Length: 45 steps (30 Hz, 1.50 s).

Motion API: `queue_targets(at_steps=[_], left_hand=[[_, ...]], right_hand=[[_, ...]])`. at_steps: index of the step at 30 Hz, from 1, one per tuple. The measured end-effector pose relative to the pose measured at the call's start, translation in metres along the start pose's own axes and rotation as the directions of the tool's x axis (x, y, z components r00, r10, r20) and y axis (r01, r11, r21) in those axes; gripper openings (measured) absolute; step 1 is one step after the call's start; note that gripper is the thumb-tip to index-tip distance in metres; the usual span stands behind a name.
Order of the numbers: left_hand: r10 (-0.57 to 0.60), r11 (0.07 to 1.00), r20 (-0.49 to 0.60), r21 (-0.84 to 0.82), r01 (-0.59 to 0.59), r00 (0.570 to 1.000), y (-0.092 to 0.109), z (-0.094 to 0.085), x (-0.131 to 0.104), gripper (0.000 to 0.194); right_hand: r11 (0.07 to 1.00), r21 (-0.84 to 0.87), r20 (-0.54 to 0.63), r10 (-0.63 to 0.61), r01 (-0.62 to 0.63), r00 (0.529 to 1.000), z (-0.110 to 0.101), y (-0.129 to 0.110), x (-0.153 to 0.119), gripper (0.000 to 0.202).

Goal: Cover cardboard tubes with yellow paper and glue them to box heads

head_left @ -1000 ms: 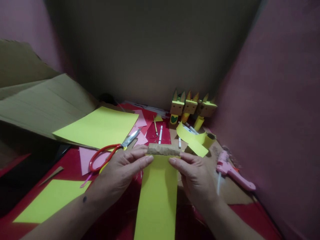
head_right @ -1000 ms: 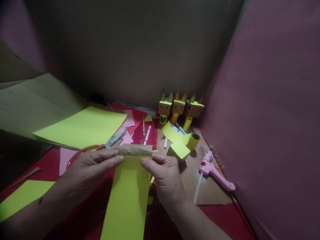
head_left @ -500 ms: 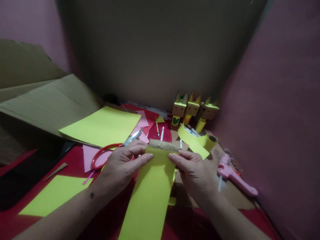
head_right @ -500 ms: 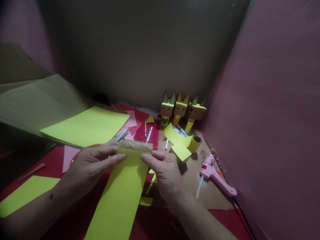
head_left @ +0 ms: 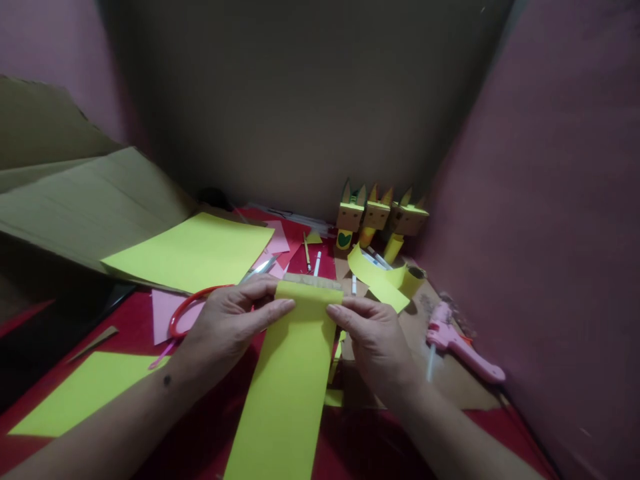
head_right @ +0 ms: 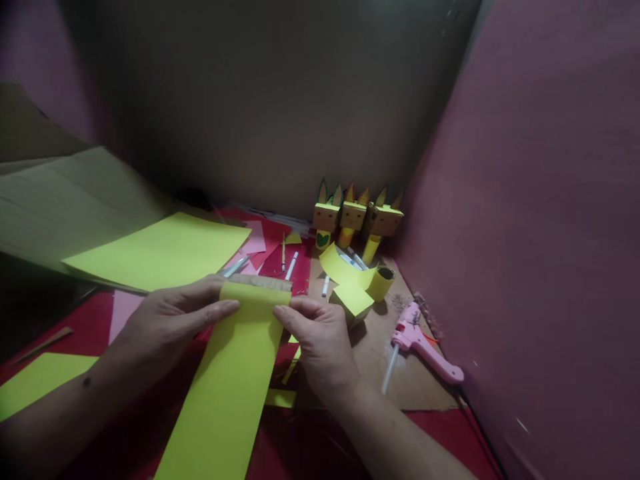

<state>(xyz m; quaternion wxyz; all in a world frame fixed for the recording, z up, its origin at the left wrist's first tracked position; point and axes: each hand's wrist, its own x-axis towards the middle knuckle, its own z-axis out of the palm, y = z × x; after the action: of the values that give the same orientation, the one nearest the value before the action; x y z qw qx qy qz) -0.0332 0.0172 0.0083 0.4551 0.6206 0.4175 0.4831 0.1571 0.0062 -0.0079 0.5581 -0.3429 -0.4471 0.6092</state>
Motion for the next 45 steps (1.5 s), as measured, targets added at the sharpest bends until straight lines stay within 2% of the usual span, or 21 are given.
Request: queue_targets(at_steps=[4,7,10,12,16,19,22,26,31,34,36,40,43,45], left_hand=[[-0.027,0.999,-0.034,-0.036,0.026,0.999,0.001,0.003,-0.002,0.014],[-0.052,0.995,-0.077,-0.088,0.045,0.996,0.0,0.004,-0.005,0.016],[-0.104,0.97,-0.06,-0.227,0.088,0.993,0.0,0.004,-0.006,0.021],[-0.108,0.955,-0.031,-0.28,0.095,0.994,0.0,0.005,-0.006,0.023],[-0.052,0.964,0.008,-0.26,0.052,0.999,0.003,0.005,-0.004,0.028],[-0.037,0.975,-0.03,-0.222,0.029,0.999,0.003,0.004,-0.003,0.026],[-0.057,0.973,-0.075,-0.227,0.039,0.995,0.0,0.002,-0.002,0.026],[-0.104,0.957,-0.066,-0.278,0.082,0.992,-0.003,0.001,-0.001,0.028],[-0.052,0.989,-0.042,-0.139,0.046,0.998,0.001,0.003,0.0,0.032],[0.038,0.999,-0.091,0.024,-0.036,0.995,0.001,0.006,-0.001,0.028],[0.039,0.998,-0.125,0.051,-0.033,0.991,0.001,0.008,-0.002,0.026],[-0.1,0.983,-0.14,-0.165,0.076,0.985,0.003,0.004,0.0,0.027],[-0.155,0.929,-0.192,-0.363,0.077,0.969,0.006,-0.009,0.007,0.029],[-0.165,0.903,-0.213,-0.426,0.06,0.963,0.008,-0.019,0.012,0.027]], right_hand=[[1.0,-0.007,-0.043,-0.018,0.017,0.999,-0.004,0.003,0.004,0.008],[0.997,-0.044,0.016,-0.058,0.058,0.998,-0.002,0.004,0.004,0.012],[0.989,-0.109,0.07,-0.092,0.1,0.993,0.002,0.002,0.001,0.017],[0.985,-0.129,0.052,-0.112,0.118,0.992,0.004,0.0,0.0,0.012],[0.989,-0.098,-0.02,-0.109,0.107,0.994,0.006,-0.009,0.006,0.006],[0.994,-0.098,-0.034,-0.042,0.039,0.999,0.006,-0.013,0.014,0.004],[0.995,-0.09,0.023,-0.035,0.037,0.999,0.009,-0.012,0.014,0.011],[0.99,-0.092,0.092,-0.102,0.111,0.99,0.012,-0.006,0.006,0.019],[0.994,-0.065,0.029,-0.088,0.09,0.996,0.008,-0.002,0.006,0.016],[0.999,-0.033,-0.022,-0.038,0.037,0.999,0.005,-0.001,0.01,0.014],[0.999,-0.028,-0.012,-0.037,0.037,0.999,0.005,0.0,0.01,0.015],[0.988,-0.1,0.065,-0.109,0.115,0.992,0.003,-0.003,0.008,0.021],[0.958,-0.199,-0.017,-0.216,0.208,0.976,-0.002,-0.007,0.007,0.01],[0.903,-0.351,-0.019,-0.272,0.248,0.962,-0.006,-0.007,0.007,0.027]])
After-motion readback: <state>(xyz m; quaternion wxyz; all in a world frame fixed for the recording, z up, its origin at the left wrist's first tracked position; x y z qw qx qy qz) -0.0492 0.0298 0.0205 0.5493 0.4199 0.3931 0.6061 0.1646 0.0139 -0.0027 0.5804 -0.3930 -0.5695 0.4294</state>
